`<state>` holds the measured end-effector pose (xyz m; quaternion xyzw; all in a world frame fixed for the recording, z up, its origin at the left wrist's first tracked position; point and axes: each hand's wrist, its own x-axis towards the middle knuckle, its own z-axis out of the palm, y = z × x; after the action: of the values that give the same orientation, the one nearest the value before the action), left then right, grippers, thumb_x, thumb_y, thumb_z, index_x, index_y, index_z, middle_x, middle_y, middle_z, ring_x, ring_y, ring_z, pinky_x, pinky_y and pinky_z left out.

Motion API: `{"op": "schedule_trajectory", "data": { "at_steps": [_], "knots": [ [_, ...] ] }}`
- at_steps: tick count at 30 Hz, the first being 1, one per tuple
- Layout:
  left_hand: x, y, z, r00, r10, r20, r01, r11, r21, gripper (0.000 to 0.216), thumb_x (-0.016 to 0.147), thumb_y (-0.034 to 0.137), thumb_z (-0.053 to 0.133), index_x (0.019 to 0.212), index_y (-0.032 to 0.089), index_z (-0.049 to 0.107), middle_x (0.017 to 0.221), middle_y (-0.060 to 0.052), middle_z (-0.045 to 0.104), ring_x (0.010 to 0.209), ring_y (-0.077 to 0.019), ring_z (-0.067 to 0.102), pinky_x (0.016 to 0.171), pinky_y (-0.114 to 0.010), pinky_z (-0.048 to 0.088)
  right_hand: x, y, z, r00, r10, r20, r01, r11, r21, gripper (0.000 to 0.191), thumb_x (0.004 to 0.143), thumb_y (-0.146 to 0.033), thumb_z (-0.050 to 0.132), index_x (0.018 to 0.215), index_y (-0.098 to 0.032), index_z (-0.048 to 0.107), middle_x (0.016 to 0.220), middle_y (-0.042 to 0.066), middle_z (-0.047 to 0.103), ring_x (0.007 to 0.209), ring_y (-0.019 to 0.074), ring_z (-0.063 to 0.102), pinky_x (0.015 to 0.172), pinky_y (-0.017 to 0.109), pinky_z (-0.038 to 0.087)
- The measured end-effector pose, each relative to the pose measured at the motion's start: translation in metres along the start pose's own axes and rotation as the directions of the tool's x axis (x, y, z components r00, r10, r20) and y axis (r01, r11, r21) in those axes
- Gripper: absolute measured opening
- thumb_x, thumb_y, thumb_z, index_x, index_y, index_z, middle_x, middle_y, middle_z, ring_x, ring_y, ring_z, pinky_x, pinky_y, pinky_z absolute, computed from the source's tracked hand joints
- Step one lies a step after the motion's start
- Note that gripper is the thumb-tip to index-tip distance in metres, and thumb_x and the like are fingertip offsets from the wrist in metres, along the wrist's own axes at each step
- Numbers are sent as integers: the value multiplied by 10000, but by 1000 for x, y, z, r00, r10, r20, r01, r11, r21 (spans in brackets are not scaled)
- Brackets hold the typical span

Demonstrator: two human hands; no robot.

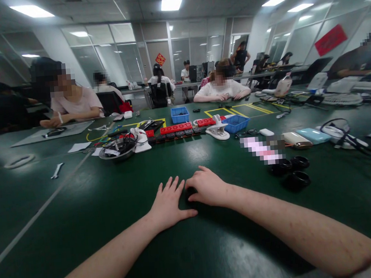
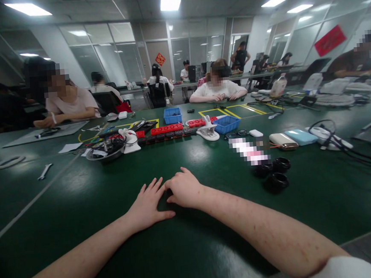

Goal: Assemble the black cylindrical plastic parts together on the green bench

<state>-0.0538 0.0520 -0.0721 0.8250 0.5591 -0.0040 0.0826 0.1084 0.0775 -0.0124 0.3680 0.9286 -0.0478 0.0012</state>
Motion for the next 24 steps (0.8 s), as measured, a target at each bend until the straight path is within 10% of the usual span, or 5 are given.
{"op": "schedule_trajectory", "data": {
  "at_steps": [12, 24],
  "knots": [
    [1, -1, -2, 1000, -11, 23, 11, 1000, -9, 1043, 613, 835, 339, 1390, 153, 197, 1463, -131, 114, 1328, -338, 63, 1032, -550, 121, 45, 38, -6, 965, 233, 117, -224, 971, -89, 289, 873, -318, 482, 1102, -144, 513, 1110, 76, 528, 960, 183, 539, 811, 390, 458],
    [0, 1, -5, 999, -19, 33, 20, 1000, -15, 1015, 627, 823, 340, 1393, 175, 189, 1464, -118, 113, 1328, -328, 62, 1040, -535, 117, 30, 91, 4, 783, 622, -3, -620, 781, -80, 290, 875, -313, 481, 1111, -147, 505, 1097, 75, 531, 932, 176, 549, 783, 373, 474]
  ]
}}
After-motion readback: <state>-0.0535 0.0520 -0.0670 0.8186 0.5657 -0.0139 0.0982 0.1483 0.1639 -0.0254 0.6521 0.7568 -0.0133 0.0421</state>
